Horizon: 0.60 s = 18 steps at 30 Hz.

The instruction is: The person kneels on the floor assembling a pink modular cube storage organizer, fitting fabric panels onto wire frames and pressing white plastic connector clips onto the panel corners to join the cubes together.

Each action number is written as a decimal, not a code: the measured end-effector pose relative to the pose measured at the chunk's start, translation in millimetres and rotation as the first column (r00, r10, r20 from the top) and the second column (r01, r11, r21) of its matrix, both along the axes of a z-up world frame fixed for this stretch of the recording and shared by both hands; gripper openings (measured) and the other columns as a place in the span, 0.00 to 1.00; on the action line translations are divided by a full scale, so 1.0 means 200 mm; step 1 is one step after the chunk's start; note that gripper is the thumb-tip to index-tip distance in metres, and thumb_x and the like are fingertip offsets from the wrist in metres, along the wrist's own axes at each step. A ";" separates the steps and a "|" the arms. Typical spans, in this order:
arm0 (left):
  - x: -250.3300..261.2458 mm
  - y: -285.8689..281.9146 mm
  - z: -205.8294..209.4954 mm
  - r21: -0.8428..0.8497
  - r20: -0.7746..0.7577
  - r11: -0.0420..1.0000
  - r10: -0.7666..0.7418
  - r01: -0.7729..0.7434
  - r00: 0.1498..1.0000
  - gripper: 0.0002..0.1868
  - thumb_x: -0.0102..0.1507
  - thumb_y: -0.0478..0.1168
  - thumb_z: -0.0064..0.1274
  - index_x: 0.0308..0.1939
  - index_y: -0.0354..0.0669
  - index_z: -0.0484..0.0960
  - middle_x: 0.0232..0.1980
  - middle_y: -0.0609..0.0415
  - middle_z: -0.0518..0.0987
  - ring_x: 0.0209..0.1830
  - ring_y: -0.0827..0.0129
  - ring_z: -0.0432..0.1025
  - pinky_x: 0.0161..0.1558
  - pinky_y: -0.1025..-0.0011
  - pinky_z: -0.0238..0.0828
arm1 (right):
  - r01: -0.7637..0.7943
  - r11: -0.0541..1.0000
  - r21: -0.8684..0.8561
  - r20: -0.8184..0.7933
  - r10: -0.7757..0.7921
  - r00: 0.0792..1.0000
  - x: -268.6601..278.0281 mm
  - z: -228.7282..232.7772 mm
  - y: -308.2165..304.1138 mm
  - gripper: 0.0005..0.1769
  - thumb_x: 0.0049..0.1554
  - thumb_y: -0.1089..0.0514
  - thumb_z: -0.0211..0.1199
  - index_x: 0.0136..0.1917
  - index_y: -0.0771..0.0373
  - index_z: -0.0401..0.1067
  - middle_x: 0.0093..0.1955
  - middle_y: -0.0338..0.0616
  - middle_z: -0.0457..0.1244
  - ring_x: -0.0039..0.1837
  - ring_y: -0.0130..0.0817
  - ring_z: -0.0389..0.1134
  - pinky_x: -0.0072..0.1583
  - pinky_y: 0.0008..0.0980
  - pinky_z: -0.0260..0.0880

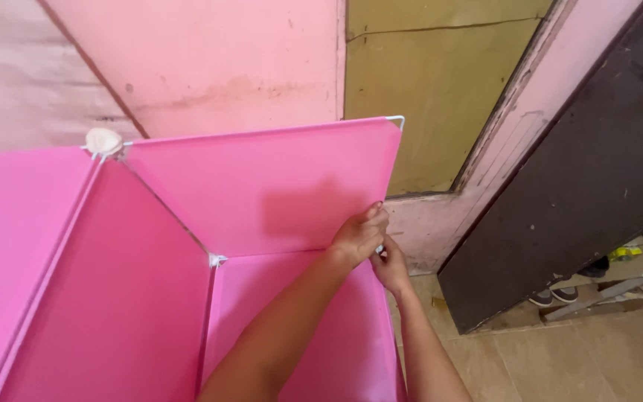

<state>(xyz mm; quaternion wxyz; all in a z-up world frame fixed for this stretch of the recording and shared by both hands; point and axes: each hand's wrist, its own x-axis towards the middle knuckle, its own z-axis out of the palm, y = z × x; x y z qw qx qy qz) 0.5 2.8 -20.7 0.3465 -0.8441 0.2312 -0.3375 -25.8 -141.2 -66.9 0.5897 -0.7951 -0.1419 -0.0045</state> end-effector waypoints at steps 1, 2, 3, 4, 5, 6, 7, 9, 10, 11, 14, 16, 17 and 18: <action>-0.02 0.00 -0.03 -0.094 -0.092 0.993 -0.076 0.067 0.993 0.08 0.64 0.38 0.48 0.30 0.56 0.75 0.38 0.65 0.71 0.58 0.72 0.64 0.77 0.72 0.45 | -0.021 0.999 0.025 -0.013 0.021 1.000 -0.01 0.00 0.00 0.29 0.56 0.65 0.63 0.71 0.62 0.67 0.55 0.43 0.68 0.53 0.31 0.67 0.51 0.33 0.72; -0.03 0.00 -0.06 -0.088 -0.108 0.994 -0.078 0.068 0.991 0.09 0.64 0.37 0.48 0.29 0.56 0.75 0.38 0.66 0.71 0.58 0.72 0.64 0.76 0.71 0.45 | -0.041 0.998 0.051 -0.026 0.042 0.999 -0.02 -0.01 0.00 0.29 0.56 0.65 0.62 0.71 0.61 0.67 0.55 0.43 0.68 0.53 0.30 0.67 0.51 0.33 0.73; -0.03 0.01 -0.07 -0.081 -0.120 0.995 -0.075 0.066 0.990 0.09 0.63 0.36 0.48 0.29 0.57 0.74 0.39 0.66 0.71 0.59 0.72 0.64 0.76 0.71 0.45 | -0.039 0.997 0.059 -0.035 0.041 0.999 -0.03 -0.01 0.00 0.29 0.56 0.65 0.62 0.71 0.61 0.67 0.55 0.44 0.68 0.53 0.30 0.67 0.51 0.33 0.73; -0.03 0.01 -0.09 -0.073 -0.132 0.995 -0.073 0.064 0.989 0.10 0.63 0.36 0.49 0.28 0.57 0.74 0.39 0.66 0.71 0.60 0.72 0.64 0.76 0.71 0.45 | -0.036 0.997 0.068 -0.043 0.039 0.998 -0.04 -0.01 0.00 0.30 0.56 0.65 0.62 0.72 0.61 0.67 0.56 0.44 0.67 0.54 0.30 0.67 0.51 0.33 0.74; -0.01 0.01 -0.10 -0.070 -0.100 0.995 -0.074 0.067 0.992 0.11 0.64 0.37 0.48 0.27 0.57 0.74 0.38 0.65 0.71 0.59 0.72 0.64 0.75 0.70 0.46 | -0.033 0.996 0.077 -0.045 0.036 0.998 -0.03 -0.01 0.00 0.31 0.56 0.65 0.62 0.72 0.60 0.67 0.56 0.45 0.67 0.54 0.30 0.67 0.50 0.33 0.74; 0.00 0.00 -0.11 -0.068 -0.067 0.995 -0.076 0.071 0.995 0.13 0.66 0.39 0.47 0.25 0.56 0.74 0.37 0.65 0.71 0.58 0.72 0.64 0.75 0.70 0.46 | -0.026 0.998 0.051 -0.011 0.026 1.000 -0.02 0.00 0.00 0.32 0.54 0.66 0.62 0.73 0.60 0.66 0.57 0.45 0.68 0.53 0.31 0.67 0.51 0.33 0.73; 0.01 -0.01 -0.11 -0.066 -0.038 0.995 -0.078 0.075 0.996 0.15 0.67 0.41 0.47 0.24 0.56 0.74 0.36 0.64 0.72 0.57 0.72 0.64 0.74 0.69 0.47 | -0.017 1.000 0.026 0.020 0.017 1.000 -0.02 0.00 0.00 0.34 0.53 0.66 0.63 0.73 0.60 0.65 0.58 0.45 0.68 0.53 0.32 0.68 0.52 0.34 0.72; 0.02 -0.01 -0.10 -0.020 0.009 1.000 0.011 -0.011 1.000 0.13 0.66 0.41 0.46 0.26 0.56 0.73 0.36 0.64 0.70 0.53 0.71 0.64 0.72 0.68 0.49 | 0.006 1.000 -0.022 0.052 -0.005 0.999 -0.02 -0.01 0.00 0.34 0.53 0.67 0.63 0.73 0.61 0.65 0.58 0.46 0.68 0.53 0.35 0.68 0.53 0.35 0.71; 0.02 -0.01 -0.09 0.001 0.034 0.999 0.055 -0.055 0.998 0.12 0.66 0.41 0.46 0.26 0.56 0.73 0.36 0.65 0.69 0.52 0.70 0.64 0.71 0.68 0.49 | 0.019 0.999 -0.045 0.054 -0.017 0.998 -0.02 -0.02 0.00 0.32 0.54 0.66 0.63 0.72 0.61 0.66 0.58 0.48 0.68 0.53 0.37 0.69 0.53 0.35 0.71; -0.01 -0.01 -0.07 -0.001 -0.041 1.000 0.012 -0.012 0.999 0.10 0.65 0.40 0.47 0.28 0.56 0.74 0.38 0.65 0.70 0.56 0.70 0.64 0.71 0.68 0.49 | 0.026 0.997 -0.068 0.051 -0.022 0.998 -0.03 -0.03 0.01 0.31 0.54 0.66 0.63 0.71 0.62 0.66 0.57 0.49 0.68 0.53 0.38 0.69 0.53 0.35 0.71; -0.11 0.00 0.06 -0.078 -0.188 0.992 -0.109 0.096 0.976 0.04 0.60 0.39 0.50 0.34 0.56 0.78 0.46 0.66 0.74 0.65 0.69 0.65 0.72 0.66 0.50 | 0.038 0.988 -0.146 0.021 -0.036 0.999 -0.03 -0.04 0.00 0.23 0.55 0.64 0.64 0.64 0.63 0.70 0.57 0.51 0.68 0.52 0.42 0.71 0.52 0.38 0.73; -0.16 -0.06 0.18 -0.214 -0.187 0.968 -0.175 0.133 0.967 0.09 0.55 0.42 0.51 0.38 0.57 0.81 0.50 0.66 0.76 0.65 0.69 0.67 0.71 0.64 0.55 | 0.063 0.958 -0.278 0.218 -0.001 0.976 -0.01 0.00 0.00 0.17 0.52 0.63 0.68 0.56 0.62 0.73 0.51 0.51 0.70 0.52 0.47 0.70 0.54 0.42 0.71; -0.19 -0.09 0.24 -0.282 -0.181 0.948 -0.204 0.148 0.962 0.13 0.52 0.43 0.52 0.41 0.57 0.83 0.53 0.66 0.78 0.65 0.69 0.68 0.70 0.63 0.57 | 0.082 0.937 -0.340 0.314 0.031 0.949 -0.01 0.03 0.00 0.14 0.51 0.63 0.70 0.52 0.61 0.75 0.48 0.51 0.70 0.52 0.49 0.70 0.55 0.45 0.70; -0.22 -0.10 0.31 -0.349 -0.170 0.923 -0.233 0.163 0.957 0.17 0.50 0.45 0.53 0.43 0.58 0.84 0.55 0.66 0.79 0.65 0.69 0.69 0.70 0.62 0.59 | 0.064 0.938 -0.342 0.311 0.049 0.949 -0.01 0.08 0.00 0.13 0.52 0.62 0.69 0.52 0.61 0.76 0.49 0.50 0.70 0.53 0.48 0.71 0.55 0.44 0.70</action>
